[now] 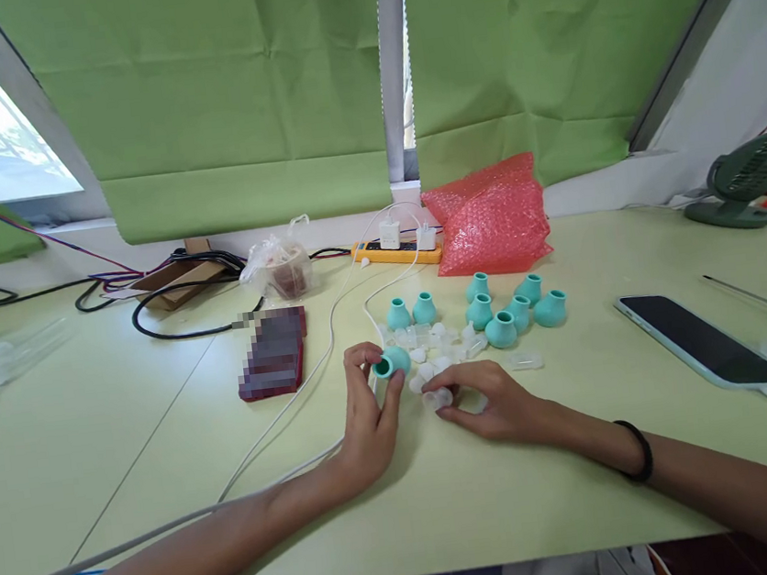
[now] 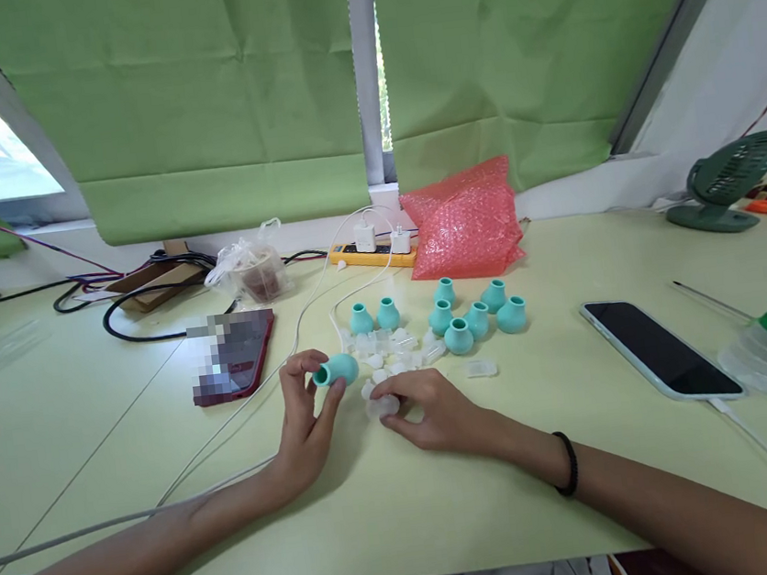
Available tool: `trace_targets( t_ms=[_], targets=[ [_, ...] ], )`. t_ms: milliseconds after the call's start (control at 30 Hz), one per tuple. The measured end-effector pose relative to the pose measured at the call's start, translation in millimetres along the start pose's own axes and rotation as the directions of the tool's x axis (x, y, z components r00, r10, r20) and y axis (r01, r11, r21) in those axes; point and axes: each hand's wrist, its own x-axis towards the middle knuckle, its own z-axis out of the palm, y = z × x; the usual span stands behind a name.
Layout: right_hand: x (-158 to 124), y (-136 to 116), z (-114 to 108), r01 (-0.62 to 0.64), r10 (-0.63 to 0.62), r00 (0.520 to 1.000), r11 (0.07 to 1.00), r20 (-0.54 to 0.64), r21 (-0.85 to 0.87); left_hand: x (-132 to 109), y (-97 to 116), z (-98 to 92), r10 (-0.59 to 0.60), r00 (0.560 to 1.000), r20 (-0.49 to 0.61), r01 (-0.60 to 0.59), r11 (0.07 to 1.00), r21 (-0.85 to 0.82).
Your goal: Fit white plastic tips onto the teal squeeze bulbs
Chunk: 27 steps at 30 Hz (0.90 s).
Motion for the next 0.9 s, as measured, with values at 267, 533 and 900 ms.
trace_targets(
  t_ms=[267, 533, 900],
  targets=[
    [4.5, 2.4, -3.6, 0.018, -0.008, 0.969, 0.999, -0.246, 0.038, -6.4, 11.6, -0.3, -0.049, 0.984, 0.17, 0.065, 0.994, -0.09],
    [4.7, -11.7, -12.2, 0.056, 0.013, 0.94, 0.979, -0.34, 0.194, 3.0, 17.4, -3.8, -0.019, 0.951, 0.307, -0.037, 0.984, 0.174],
    [-2.8, -15.1, -5.0, -0.109, 0.198, 0.968, 0.886, -0.155, 0.45, 3.7, 16.2, -5.1, -0.077, 0.941, 0.33, 0.02, 0.985, 0.172]
  ],
)
